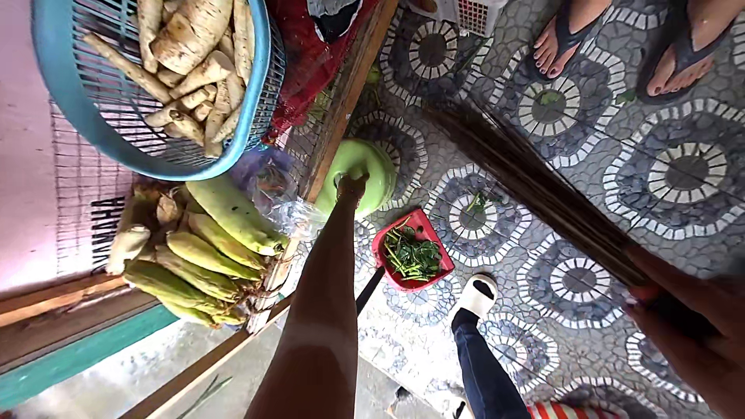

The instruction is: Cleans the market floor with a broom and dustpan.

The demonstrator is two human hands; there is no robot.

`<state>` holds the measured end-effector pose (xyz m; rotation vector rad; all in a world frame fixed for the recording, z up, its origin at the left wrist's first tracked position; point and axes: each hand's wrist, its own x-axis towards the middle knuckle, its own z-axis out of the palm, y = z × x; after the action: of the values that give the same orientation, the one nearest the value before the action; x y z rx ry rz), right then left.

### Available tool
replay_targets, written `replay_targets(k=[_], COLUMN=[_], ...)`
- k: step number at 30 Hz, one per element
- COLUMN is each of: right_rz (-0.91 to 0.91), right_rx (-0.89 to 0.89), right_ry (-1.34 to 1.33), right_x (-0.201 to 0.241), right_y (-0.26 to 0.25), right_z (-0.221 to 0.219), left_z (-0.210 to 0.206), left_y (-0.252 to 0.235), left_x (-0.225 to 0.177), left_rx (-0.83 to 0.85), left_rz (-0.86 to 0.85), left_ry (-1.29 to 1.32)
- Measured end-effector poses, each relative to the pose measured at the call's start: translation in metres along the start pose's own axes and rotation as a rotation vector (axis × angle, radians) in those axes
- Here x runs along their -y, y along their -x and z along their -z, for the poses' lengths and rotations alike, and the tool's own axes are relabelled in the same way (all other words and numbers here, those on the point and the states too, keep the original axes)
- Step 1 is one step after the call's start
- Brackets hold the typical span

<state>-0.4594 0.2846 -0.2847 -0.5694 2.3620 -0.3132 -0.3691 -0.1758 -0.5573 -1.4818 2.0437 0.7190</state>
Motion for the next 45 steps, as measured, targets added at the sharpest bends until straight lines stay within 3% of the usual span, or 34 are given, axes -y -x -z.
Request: replay_targets(k=[3,6,8,11,14,16,19,21,23,26,28,30,33,38,42,45], right_rz=[0.12,0.194,0.196,0.037,-0.133,-0.232,-0.197,-0.153,-0.143,-0.254,-0.362,-0.417,-0.441,-0.495,-0.538,-0.723], right_rx=[-0.219,-0.236,-0.174,0.088,0.245,0.384,0.238,0.132,0.051,0.082,0.174,0.286,0.435,0.6,0.241,0.064], right_ry=[0.083,0.114,0.11,0.133,0.089,0.108,0.021,-0.039,-0.032,-0.031,-0.045,-0.039,0.002,-0.005,-0.248,-0.367], right_x=[0.009,0.055,0.083,0.095,0.08,0.075,0.062,0.056,0.055,0.062,0.064,0.061,0.073,0.096,0.077,0.058], right_y=[-0.061,-0.111,-0.148,-0.193,-0.162,-0.11,-0.019,0.014,0.005,-0.081,-0.138,-0.151,-0.091,0.05,0.149,0.174], right_z=[-0.022,-0.03,-0.055,-0.097,-0.107,-0.079,-0.021,0.023,0.045,0.04,0.011,-0.03,-0.068,-0.084,-0.068,-0.076], left_z=[0.006,0.009,0.004,-0.01,-0.024,-0.022,-0.012,0.005,0.019,0.046,0.055,0.061,0.065,0.062,0.056,0.059], left_y=[-0.009,-0.02,-0.023,-0.017,-0.005,0.019,0.052,0.077,0.104,0.163,0.195,0.219,0.249,0.271,0.264,0.259], left_x=[-0.016,-0.018,-0.018,-0.013,0.007,0.018,0.06,0.092,0.126,0.16,0.182,0.195,0.203,0.208,0.213,0.221], left_rx=[0.007,0.019,0.018,0.069,0.099,0.145,0.336,0.516,0.659,0.736,0.748,0.797,0.792,0.706,0.75,0.81], left_rz=[-0.016,-0.02,-0.016,-0.065,-0.125,-0.106,-0.059,-0.024,0.041,0.359,0.512,0.563,0.596,0.63,0.624,0.597], left_ry=[-0.07,-0.147,-0.201,-0.163,-0.133,-0.15,-0.285,-0.388,-0.465,-0.318,-0.103,0.102,0.359,0.828,0.976,1.017])
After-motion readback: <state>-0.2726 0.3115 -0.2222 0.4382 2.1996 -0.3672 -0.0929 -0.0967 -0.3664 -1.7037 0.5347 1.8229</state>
